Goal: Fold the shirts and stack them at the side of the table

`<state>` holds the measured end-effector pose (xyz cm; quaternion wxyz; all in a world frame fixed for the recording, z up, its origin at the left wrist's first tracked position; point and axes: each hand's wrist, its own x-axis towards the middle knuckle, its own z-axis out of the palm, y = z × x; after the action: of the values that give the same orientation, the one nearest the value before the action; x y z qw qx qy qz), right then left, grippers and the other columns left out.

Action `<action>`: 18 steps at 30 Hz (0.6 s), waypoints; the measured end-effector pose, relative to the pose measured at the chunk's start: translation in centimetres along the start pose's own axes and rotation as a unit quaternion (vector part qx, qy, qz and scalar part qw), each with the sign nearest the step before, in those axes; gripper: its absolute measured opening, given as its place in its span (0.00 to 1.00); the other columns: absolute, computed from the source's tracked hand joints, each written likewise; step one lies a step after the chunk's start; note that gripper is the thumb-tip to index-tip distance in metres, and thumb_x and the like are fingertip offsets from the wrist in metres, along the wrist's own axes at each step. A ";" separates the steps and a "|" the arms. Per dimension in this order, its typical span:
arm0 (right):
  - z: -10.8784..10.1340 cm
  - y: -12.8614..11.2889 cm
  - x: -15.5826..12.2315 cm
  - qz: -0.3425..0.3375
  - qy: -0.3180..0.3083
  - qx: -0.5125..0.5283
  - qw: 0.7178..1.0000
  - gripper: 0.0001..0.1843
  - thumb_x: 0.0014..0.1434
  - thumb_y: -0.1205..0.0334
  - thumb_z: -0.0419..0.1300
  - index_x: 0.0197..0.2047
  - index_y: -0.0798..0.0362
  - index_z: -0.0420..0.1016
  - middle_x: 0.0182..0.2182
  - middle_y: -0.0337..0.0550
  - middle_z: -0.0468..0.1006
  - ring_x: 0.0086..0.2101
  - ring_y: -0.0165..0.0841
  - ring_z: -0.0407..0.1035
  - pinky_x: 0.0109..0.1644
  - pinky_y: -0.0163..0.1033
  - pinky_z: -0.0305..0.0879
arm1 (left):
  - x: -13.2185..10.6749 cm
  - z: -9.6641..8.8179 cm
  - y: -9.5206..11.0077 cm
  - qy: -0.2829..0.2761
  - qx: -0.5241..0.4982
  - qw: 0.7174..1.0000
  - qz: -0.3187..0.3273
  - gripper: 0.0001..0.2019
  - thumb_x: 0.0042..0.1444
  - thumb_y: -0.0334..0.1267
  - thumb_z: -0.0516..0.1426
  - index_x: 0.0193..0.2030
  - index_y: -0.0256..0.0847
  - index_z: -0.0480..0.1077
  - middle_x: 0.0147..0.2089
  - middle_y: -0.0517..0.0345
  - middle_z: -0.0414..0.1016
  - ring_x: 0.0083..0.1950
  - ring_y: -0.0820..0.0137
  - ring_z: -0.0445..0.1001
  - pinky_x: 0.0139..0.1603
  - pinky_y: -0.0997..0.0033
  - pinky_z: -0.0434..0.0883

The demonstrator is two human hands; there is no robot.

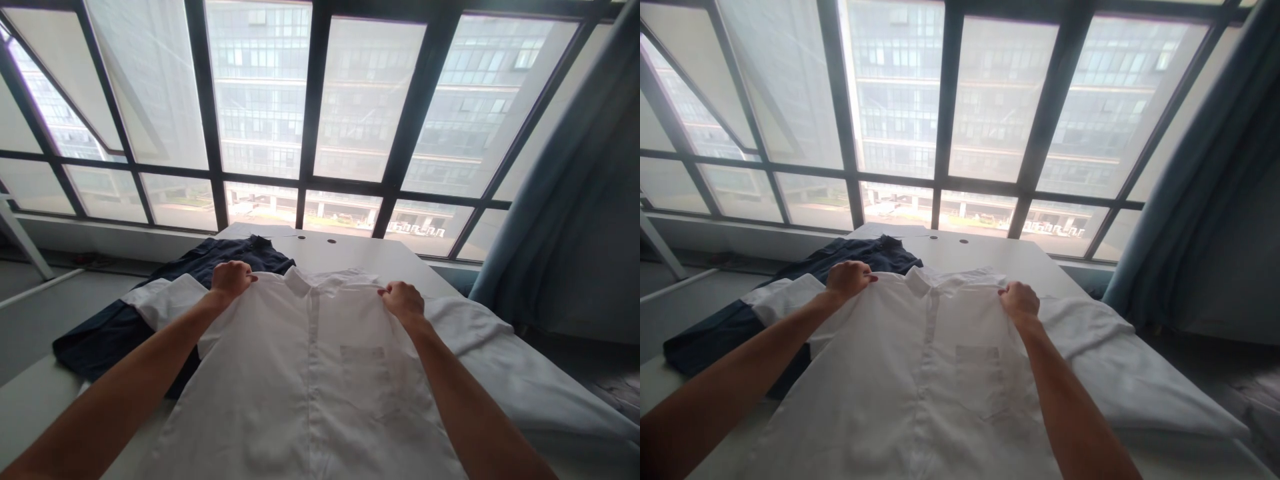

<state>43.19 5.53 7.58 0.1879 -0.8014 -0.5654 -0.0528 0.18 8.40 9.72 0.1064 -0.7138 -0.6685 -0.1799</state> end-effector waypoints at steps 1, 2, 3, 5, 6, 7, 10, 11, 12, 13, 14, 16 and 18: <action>-0.3 -0.8 0.4 0.011 0.008 0.011 1.000 0.12 0.57 0.54 0.62 0.38 0.53 0.82 0.37 0.58 0.81 0.41 0.48 0.75 0.41 0.45 0.65 | 0.6 -0.2 0.4 -0.005 0.000 1.000 -0.016 0.14 0.57 0.49 0.59 0.38 0.42 0.80 0.42 0.46 0.80 0.46 0.52 0.75 0.48 0.57 0.68; -0.4 -1.5 0.9 0.023 0.014 0.024 0.999 0.13 0.59 0.56 0.60 0.39 0.54 0.82 0.38 0.60 0.81 0.41 0.48 0.75 0.42 0.45 0.66 | 1.2 -0.3 0.8 -0.006 0.002 1.000 -0.031 0.15 0.58 0.50 0.58 0.40 0.42 0.80 0.42 0.45 0.80 0.47 0.51 0.76 0.47 0.57 0.68; -0.4 -2.1 1.3 0.033 0.019 0.038 0.999 0.14 0.61 0.57 0.58 0.42 0.56 0.82 0.40 0.62 0.80 0.43 0.49 0.75 0.44 0.46 0.66 | 1.7 -0.3 1.2 -0.005 0.004 0.999 -0.042 0.17 0.60 0.50 0.56 0.42 0.41 0.80 0.44 0.43 0.80 0.48 0.50 0.75 0.47 0.56 0.68; -0.1 -3.1 1.9 0.025 0.014 0.069 0.997 0.18 0.63 0.60 0.55 0.51 0.61 0.78 0.45 0.66 0.79 0.47 0.51 0.73 0.48 0.47 0.65 | 2.4 0.4 1.8 -0.003 0.008 0.998 -0.056 0.19 0.65 0.48 0.51 0.49 0.39 0.77 0.46 0.40 0.79 0.49 0.50 0.75 0.48 0.55 0.67; 0.3 -3.5 1.9 0.008 0.006 0.084 0.996 0.21 0.63 0.61 0.56 0.56 0.63 0.74 0.49 0.68 0.77 0.50 0.51 0.72 0.51 0.47 0.64 | 2.4 1.0 2.0 -0.003 0.009 0.998 -0.060 0.20 0.66 0.46 0.49 0.55 0.38 0.74 0.48 0.38 0.78 0.51 0.50 0.75 0.49 0.54 0.67; 0.8 -3.7 1.6 -0.014 -0.009 0.096 0.995 0.25 0.63 0.61 0.57 0.61 0.64 0.69 0.53 0.68 0.74 0.54 0.51 0.69 0.54 0.47 0.62 | 2.3 1.7 2.1 -0.004 0.009 0.998 -0.059 0.21 0.66 0.43 0.48 0.60 0.36 0.70 0.52 0.36 0.77 0.53 0.50 0.74 0.51 0.53 0.67; 2.7 -3.9 -0.6 -0.094 -0.083 0.097 0.987 0.32 0.61 0.59 0.61 0.66 0.59 0.63 0.62 0.64 0.67 0.61 0.51 0.61 0.63 0.53 0.53 | 0.9 4.0 1.7 -0.030 0.006 0.999 -0.034 0.26 0.64 0.42 0.52 0.67 0.35 0.61 0.64 0.34 0.67 0.65 0.50 0.64 0.60 0.50 0.61; 3.4 -3.9 -1.8 -0.115 -0.106 0.093 0.983 0.30 0.61 0.58 0.61 0.65 0.56 0.66 0.63 0.61 0.67 0.62 0.50 0.60 0.65 0.55 0.50 | 0.3 4.6 1.3 -0.044 0.002 0.999 -0.027 0.27 0.64 0.43 0.52 0.67 0.35 0.60 0.68 0.35 0.62 0.68 0.50 0.60 0.63 0.48 0.58; 3.9 -3.8 -3.0 -0.136 -0.125 0.089 0.979 0.27 0.62 0.57 0.61 0.63 0.54 0.68 0.63 0.59 0.67 0.62 0.50 0.60 0.66 0.55 0.48 | -0.2 5.1 0.7 -0.057 -0.003 0.998 -0.023 0.27 0.64 0.44 0.52 0.67 0.35 0.60 0.70 0.35 0.59 0.70 0.50 0.57 0.64 0.47 0.56; 4.4 -3.7 -4.3 -0.151 -0.140 0.083 0.975 0.25 0.62 0.56 0.60 0.61 0.53 0.70 0.63 0.58 0.67 0.63 0.49 0.60 0.67 0.55 0.47 | -0.8 5.4 0.0 -0.066 -0.008 0.997 -0.025 0.27 0.64 0.45 0.52 0.66 0.34 0.60 0.70 0.35 0.57 0.70 0.50 0.55 0.65 0.46 0.54; 4.8 -3.6 -5.5 -0.160 -0.149 0.075 0.973 0.24 0.62 0.55 0.60 0.60 0.52 0.72 0.63 0.57 0.67 0.63 0.48 0.59 0.68 0.55 0.45 | -1.2 5.5 -0.8 -0.070 -0.012 0.997 -0.028 0.26 0.65 0.45 0.51 0.66 0.32 0.61 0.70 0.34 0.57 0.70 0.49 0.55 0.65 0.45 0.53; 5.3 -3.3 -7.8 -0.166 -0.167 0.048 0.971 0.24 0.63 0.53 0.59 0.60 0.52 0.71 0.65 0.57 0.64 0.64 0.47 0.57 0.69 0.56 0.43 | -1.7 5.1 -2.6 -0.065 -0.011 0.997 -0.047 0.26 0.66 0.46 0.50 0.64 0.30 0.62 0.70 0.32 0.56 0.69 0.48 0.55 0.65 0.42 0.51; 5.4 -3.0 -9.5 -0.161 -0.190 0.018 0.968 0.26 0.64 0.51 0.56 0.63 0.53 0.69 0.67 0.57 0.61 0.65 0.47 0.55 0.69 0.57 0.43 | -1.9 4.4 -4.7 -0.062 -0.002 0.993 -0.096 0.27 0.65 0.48 0.51 0.63 0.29 0.63 0.70 0.31 0.57 0.69 0.47 0.56 0.64 0.43 0.53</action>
<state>36.32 -0.04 0.46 0.0803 -0.6916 -0.7132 0.0804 -4.07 8.80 4.52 0.0457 -0.6559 -0.7391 -0.1463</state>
